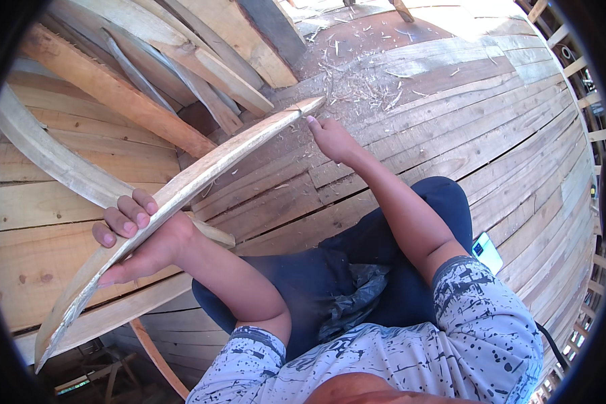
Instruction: The person sits on a wooden floor and carves a long, curved piece of wood using a knife. They hold the wood with their left hand and use the knife in their right hand to shave off thin strips of wood, refining the shape of the piece.
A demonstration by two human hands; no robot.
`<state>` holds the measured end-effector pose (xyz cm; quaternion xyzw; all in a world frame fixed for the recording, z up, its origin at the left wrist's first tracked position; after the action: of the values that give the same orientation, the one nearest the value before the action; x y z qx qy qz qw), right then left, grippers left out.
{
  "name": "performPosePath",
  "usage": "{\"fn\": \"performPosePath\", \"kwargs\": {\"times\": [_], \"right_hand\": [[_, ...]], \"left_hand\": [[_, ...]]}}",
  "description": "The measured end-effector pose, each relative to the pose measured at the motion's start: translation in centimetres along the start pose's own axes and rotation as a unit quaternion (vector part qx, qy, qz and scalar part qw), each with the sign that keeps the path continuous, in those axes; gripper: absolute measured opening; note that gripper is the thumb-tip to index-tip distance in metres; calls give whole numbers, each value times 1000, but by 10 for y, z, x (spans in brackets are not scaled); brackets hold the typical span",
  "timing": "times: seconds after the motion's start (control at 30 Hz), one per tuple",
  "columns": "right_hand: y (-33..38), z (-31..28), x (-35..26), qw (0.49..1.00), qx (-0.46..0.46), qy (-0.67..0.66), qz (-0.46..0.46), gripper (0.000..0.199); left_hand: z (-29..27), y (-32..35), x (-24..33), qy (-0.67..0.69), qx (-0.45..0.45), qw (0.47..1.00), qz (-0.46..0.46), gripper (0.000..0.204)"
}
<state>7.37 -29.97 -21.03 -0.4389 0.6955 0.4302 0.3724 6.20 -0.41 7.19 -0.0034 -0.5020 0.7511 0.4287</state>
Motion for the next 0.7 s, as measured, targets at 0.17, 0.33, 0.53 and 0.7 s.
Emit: {"fn": "performPosePath", "kwargs": {"times": [0.17,0.33,0.53,0.7], "right_hand": [[32,14,-65,992,16,-23,-121,61],[3,-6,-11,1000,21,-4,22,59],[46,18,-79,985,3,-76,-157,61],[-8,-7,12,997,50,37,34,55]], "left_hand": [[9,1,0,29,-23,999,-3,63],[11,-1,-2,35,-45,998,-9,63],[22,5,-1,55,-62,996,-18,64],[14,1,-3,59,-55,997,-20,64]]}}
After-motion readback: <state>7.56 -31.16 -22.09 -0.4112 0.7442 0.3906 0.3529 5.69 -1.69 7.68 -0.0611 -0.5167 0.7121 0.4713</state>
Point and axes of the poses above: each hand's wrist, its own y-axis away from the middle knuckle, its own z-axis out of the palm, x = y × z, the point moved 9 cm from there along -y, towards the middle knuckle, and after that the axes turned 4 degrees about x, right-handed, at the moved point
